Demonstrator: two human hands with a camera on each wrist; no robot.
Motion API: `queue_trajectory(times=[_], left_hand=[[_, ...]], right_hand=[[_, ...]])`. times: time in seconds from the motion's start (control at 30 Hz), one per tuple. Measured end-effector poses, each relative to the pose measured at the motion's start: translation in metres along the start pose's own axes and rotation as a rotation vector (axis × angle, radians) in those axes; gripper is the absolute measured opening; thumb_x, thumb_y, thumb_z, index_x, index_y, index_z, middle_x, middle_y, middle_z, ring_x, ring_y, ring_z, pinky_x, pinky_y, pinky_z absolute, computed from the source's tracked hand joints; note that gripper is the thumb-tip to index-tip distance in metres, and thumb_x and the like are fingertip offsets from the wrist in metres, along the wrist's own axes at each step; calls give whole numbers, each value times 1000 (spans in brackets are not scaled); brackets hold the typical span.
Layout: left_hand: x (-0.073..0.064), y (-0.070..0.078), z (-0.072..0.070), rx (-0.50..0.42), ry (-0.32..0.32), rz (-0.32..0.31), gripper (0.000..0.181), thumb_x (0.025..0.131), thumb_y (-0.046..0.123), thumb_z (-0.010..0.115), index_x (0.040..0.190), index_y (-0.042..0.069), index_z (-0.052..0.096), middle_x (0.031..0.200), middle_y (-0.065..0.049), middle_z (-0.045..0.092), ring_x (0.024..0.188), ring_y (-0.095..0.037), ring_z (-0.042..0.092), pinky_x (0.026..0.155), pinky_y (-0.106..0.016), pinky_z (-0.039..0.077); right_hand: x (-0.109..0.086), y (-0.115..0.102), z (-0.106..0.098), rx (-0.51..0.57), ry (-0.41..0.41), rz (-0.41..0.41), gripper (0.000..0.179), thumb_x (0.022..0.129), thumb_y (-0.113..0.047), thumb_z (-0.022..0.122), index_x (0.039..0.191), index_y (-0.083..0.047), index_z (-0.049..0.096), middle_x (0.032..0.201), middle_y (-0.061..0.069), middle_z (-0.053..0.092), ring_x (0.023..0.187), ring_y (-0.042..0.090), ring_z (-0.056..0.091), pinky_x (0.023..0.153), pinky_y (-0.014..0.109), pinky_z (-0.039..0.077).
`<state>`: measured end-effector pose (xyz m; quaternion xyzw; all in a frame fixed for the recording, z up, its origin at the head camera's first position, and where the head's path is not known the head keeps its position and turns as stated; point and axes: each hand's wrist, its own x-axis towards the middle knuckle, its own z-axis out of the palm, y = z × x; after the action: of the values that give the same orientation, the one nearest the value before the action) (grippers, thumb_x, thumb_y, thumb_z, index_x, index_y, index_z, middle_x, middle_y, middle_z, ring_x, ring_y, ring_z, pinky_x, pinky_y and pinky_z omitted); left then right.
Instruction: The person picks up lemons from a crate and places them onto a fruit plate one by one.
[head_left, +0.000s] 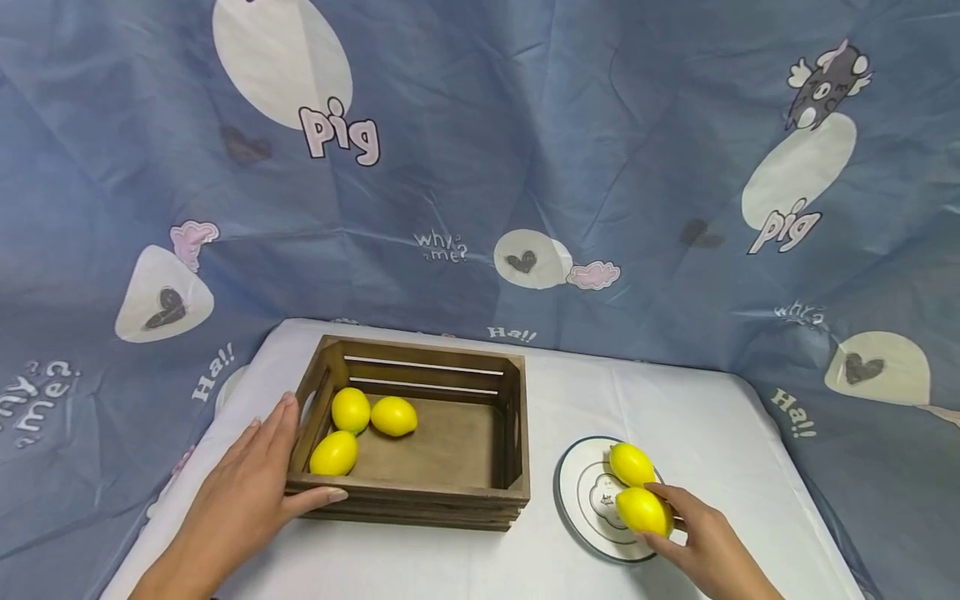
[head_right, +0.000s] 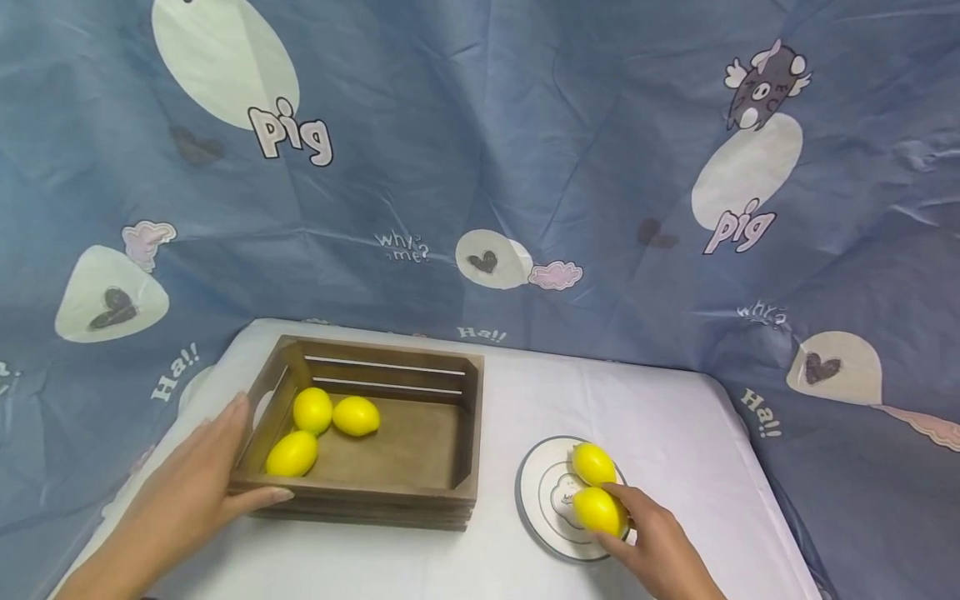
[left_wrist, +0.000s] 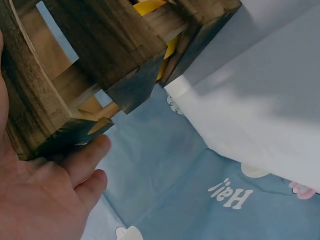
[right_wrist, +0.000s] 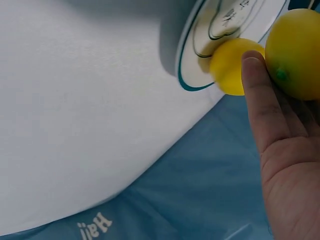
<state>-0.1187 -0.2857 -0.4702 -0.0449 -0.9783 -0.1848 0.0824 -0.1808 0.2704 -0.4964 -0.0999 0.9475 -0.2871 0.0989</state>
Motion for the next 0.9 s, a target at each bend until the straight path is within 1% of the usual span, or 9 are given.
queue_trajectory(times=[0.03,0.17,0.33,0.57,0.73,0.9], left_hand=[[0,0,-1,3,-4,-1,132,82,78,70,164,-7,13,165,-34,23,142,-57,36,129,-44,2],[1,3,-4,-10,-36,-20,133,82,81,67,165,-7,10,167,-33,20,145,-56,33,128,-51,8],[0,3,-5,-28,-45,-28,133,82,80,67,165,-7,9,167,-33,17,147,-55,30,126,-57,14],[1,3,-6,-25,-57,-34,132,83,79,67,164,-7,9,167,-34,16,148,-55,28,124,-61,18],[2,4,-6,-35,-71,-48,134,82,81,66,165,-7,8,167,-34,16,148,-55,28,119,-66,23],[1,3,-6,-41,-70,-55,133,82,78,69,165,-6,8,167,-34,17,147,-56,28,115,-69,27]], right_hand=[[0,1,0,-5,-1,5,68,81,-26,92,136,1,62,131,11,67,108,23,68,86,39,61],[0,5,2,-34,4,31,67,81,-26,93,134,2,62,129,11,68,104,21,68,86,40,61],[3,8,3,-71,-5,87,70,80,-28,93,134,3,62,129,12,68,103,22,68,88,42,60],[4,13,6,-127,2,69,66,79,-24,93,133,-1,64,126,9,67,105,20,66,89,40,60],[6,17,8,-148,-6,96,66,78,-23,94,132,-1,65,125,9,66,108,24,66,89,42,60],[8,21,10,-149,-1,111,67,77,-19,94,132,2,63,127,12,66,111,27,66,90,43,60]])
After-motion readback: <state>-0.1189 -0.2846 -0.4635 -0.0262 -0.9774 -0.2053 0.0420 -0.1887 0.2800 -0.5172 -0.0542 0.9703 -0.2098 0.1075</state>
